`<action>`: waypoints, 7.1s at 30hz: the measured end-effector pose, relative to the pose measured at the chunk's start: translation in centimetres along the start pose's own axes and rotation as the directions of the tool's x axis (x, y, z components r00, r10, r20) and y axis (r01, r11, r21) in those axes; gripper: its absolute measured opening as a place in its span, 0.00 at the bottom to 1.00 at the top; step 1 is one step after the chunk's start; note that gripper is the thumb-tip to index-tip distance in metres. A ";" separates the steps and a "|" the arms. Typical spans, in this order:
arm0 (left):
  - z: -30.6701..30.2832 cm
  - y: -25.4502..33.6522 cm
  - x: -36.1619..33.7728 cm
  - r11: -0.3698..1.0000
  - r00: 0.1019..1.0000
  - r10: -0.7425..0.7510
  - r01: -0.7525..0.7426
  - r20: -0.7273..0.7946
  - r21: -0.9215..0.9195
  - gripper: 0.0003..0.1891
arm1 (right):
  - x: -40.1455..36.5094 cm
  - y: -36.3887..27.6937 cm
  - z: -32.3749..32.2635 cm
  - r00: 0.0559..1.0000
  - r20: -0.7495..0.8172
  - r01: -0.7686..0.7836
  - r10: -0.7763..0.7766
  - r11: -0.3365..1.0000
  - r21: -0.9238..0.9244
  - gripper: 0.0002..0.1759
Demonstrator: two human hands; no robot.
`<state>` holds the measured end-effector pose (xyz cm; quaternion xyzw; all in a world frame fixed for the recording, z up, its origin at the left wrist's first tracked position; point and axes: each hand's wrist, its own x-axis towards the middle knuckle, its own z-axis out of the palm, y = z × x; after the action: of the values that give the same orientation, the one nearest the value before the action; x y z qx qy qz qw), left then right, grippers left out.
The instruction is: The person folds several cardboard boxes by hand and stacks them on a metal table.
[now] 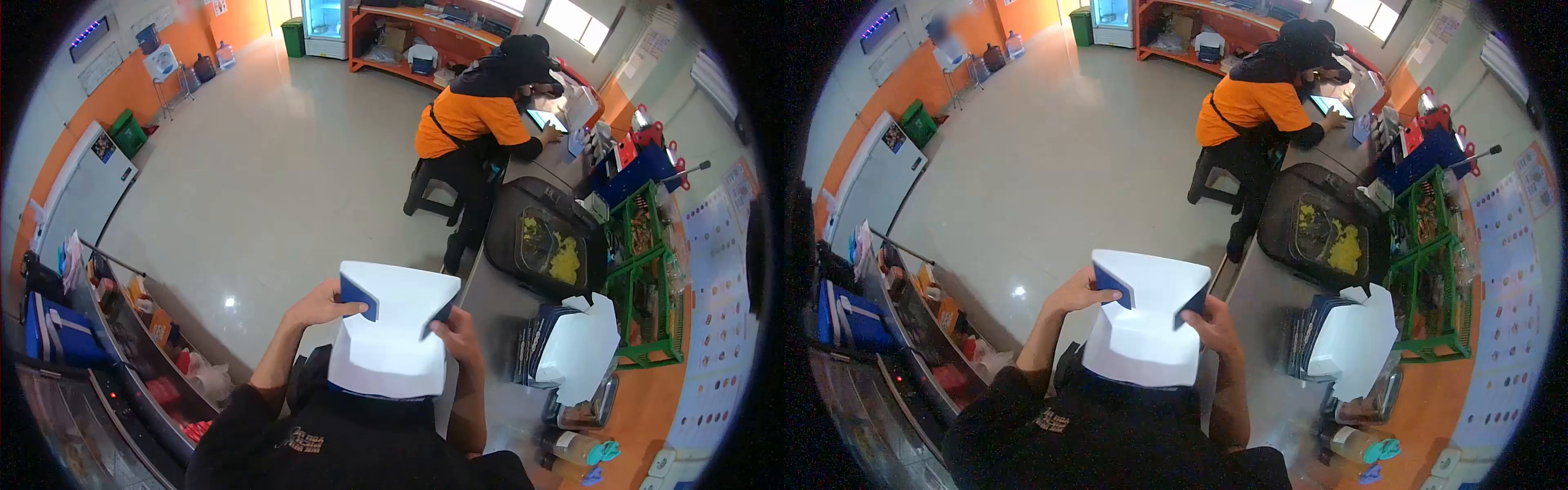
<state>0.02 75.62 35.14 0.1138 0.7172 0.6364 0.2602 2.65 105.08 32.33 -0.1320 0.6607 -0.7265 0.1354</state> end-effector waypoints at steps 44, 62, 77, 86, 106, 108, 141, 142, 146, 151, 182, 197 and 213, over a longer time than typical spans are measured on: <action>1.9 2.4 -0.1 0.936 0.942 0.324 -0.307 -0.086 0.173 0.07 | 0.5 -3.9 4.8 0.981 -0.180 -0.044 -0.068 0.832 -0.553 0.11; 1.9 4.4 -1.1 0.799 0.881 0.471 -0.447 0.044 0.403 0.06 | 3.1 -8.4 5.2 0.938 0.347 0.330 -0.021 0.371 -0.868 0.06; 0.6 3.6 -0.1 0.753 0.828 0.540 -0.396 -0.150 0.525 0.04 | 2.0 -8.9 0.9 0.971 0.202 0.238 -0.129 0.411 -0.880 0.08; 0.9 0.3 2.9 0.910 0.895 0.407 -0.380 -0.182 0.166 0.26 | -2.1 -7.5 -2.0 0.914 -0.315 -0.055 -0.257 0.688 -0.723 0.08; 14.6 -6.7 14.7 0.828 0.811 0.446 -0.535 0.378 0.170 0.17 | -20.4 9.0 -6.0 0.394 -0.909 -0.485 -0.136 0.809 -0.332 0.18; 15.1 -6.1 13.4 0.900 0.876 0.327 -0.403 0.354 0.166 0.15 | -19.1 7.1 -4.0 0.339 -0.934 -0.540 0.112 0.836 -0.096 0.18; 18.2 -3.1 19.8 0.938 0.808 -0.212 0.011 0.549 0.346 0.40 | -17.2 4.3 -1.8 0.260 -0.930 0.284 0.262 0.899 0.332 0.35; 18.5 -3.6 20.5 0.911 0.789 -0.256 0.004 0.559 0.412 0.41 | -17.0 4.9 -1.6 0.248 -0.934 0.306 0.258 0.894 0.328 0.35; 19.6 -3.1 21.4 0.879 0.788 -0.177 -0.144 0.590 0.455 0.41 | -17.4 6.0 -1.9 0.212 -0.907 0.321 0.363 0.851 0.415 0.30; 19.7 -3.2 22.1 0.888 0.741 -0.239 -0.095 0.627 0.451 0.40 | -17.3 6.4 -2.2 0.167 -0.873 0.194 0.458 0.853 0.484 0.29; 19.8 -5.5 21.7 0.389 0.514 0.252 -0.830 0.820 0.400 0.40 | -14.0 11.2 -0.7 0.109 -0.964 -0.675 -0.244 0.694 -0.251 0.29; 20.0 -7.2 22.8 0.226 0.270 0.241 -0.950 0.932 0.217 0.41 | -11.4 6.8 -1.2 0.319 -0.944 -0.919 -0.091 0.214 -0.331 0.44; 24.6 0.2 28.7 0.720 0.523 0.435 -0.691 0.733 0.066 0.41 | -15.9 0.3 0.6 -0.013 -1.000 -0.999 0.023 0.051 0.014 0.48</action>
<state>-11.32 110.81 27.44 0.6091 0.5947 0.4610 0.2506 17.63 110.44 31.91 0.5657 0.8220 -0.0586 0.0301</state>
